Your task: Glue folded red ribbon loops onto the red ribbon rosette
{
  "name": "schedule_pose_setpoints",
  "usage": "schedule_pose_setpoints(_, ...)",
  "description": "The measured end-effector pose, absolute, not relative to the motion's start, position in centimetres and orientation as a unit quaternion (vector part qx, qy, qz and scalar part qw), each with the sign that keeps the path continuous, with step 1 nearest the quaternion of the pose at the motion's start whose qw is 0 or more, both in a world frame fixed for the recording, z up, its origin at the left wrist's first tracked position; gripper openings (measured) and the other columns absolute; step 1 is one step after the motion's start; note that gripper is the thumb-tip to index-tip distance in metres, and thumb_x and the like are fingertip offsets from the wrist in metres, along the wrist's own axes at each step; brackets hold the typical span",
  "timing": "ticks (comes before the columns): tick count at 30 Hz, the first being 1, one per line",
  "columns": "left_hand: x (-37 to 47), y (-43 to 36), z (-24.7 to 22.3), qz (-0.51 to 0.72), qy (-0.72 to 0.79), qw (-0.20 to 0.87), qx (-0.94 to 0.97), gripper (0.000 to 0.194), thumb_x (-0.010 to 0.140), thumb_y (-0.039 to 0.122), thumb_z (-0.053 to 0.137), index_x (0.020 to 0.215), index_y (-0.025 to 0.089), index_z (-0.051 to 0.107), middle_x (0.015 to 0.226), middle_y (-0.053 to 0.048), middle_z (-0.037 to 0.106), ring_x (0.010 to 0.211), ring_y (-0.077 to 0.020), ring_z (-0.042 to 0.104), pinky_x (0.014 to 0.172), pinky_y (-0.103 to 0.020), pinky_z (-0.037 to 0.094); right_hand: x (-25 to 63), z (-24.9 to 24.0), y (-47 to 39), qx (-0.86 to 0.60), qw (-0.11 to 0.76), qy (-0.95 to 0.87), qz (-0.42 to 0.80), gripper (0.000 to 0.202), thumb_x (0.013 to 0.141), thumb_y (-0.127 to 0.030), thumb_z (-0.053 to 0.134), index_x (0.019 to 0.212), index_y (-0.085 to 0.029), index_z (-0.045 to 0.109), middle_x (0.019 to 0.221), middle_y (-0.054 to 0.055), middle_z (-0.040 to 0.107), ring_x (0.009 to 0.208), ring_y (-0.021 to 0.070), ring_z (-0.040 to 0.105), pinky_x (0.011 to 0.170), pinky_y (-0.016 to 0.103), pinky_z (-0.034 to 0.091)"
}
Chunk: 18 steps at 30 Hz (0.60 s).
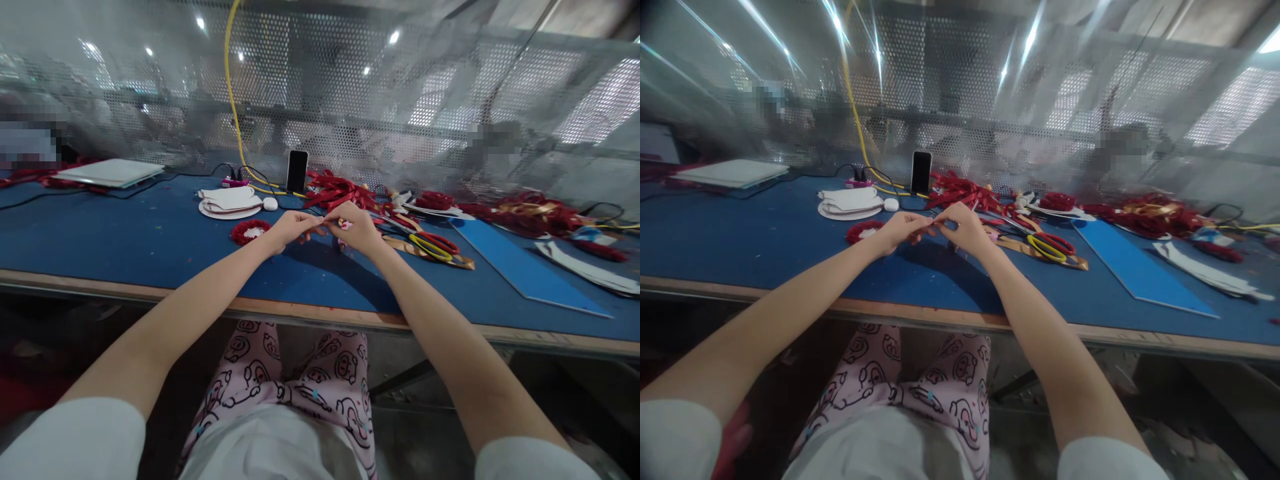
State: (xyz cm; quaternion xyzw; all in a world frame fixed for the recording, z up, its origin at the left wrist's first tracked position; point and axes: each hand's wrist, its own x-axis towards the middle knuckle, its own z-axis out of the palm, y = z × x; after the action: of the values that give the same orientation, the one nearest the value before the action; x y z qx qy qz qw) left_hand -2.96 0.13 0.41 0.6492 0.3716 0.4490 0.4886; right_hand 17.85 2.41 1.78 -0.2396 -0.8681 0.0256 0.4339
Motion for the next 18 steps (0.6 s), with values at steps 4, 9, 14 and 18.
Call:
schedule_pose_setpoints(4,-3.02,0.15,0.39,0.454,0.375,0.473,0.656,0.03,0.082,0.037,0.076,0.098,0.012,0.08,0.094,-0.012,0.079,0.057,-0.0074,0.049,0.052,-0.022,0.039,17.78,1.75,2.54,-0.237,0.438,-0.867,0.017,0.014,0.089,-0.036,0.065,0.085,-0.027,0.076,0.084,0.005,0.075,0.085,0.0242,0.065,0.083,0.042,0.051)
schedule_pose_setpoints(9,-3.11,0.65,0.06,0.458,0.367,0.463,0.664,0.026,0.086,0.031,0.073,0.104,0.012,0.078,0.095,-0.011,0.079,0.056,-0.0071,0.05,0.053,-0.022,0.04,17.73,1.67,2.44,-0.237,0.442,-0.865,0.009,0.014,0.091,-0.035,0.065,0.089,-0.027,0.076,0.086,0.005,0.075,0.086,0.0238,0.065,0.082,0.042,0.051)
schedule_pose_setpoints(14,-3.17,0.9,-0.13,0.47,0.369,0.441,0.67,0.023,0.086,0.029,0.074,0.101,0.012,0.075,0.089,-0.009,0.076,0.057,-0.0075,0.053,0.052,-0.021,0.04,17.71,1.89,2.14,-0.255,0.44,-0.861,0.018,0.014,0.09,-0.036,0.065,0.088,-0.027,0.075,0.086,0.005,0.075,0.086,0.0239,0.065,0.083,0.042,0.051)
schedule_pose_setpoints(18,-3.13,0.54,0.11,0.464,0.376,0.429,0.678,0.021,0.087,0.028,0.073,0.1,0.012,0.074,0.087,-0.007,0.075,0.057,-0.0076,0.053,0.051,-0.021,0.04,17.84,1.7,2.23,-0.257,0.438,-0.861,0.023,0.012,0.089,-0.034,0.065,0.086,-0.026,0.073,0.085,0.005,0.073,0.085,0.0231,0.064,0.081,0.04,0.052)
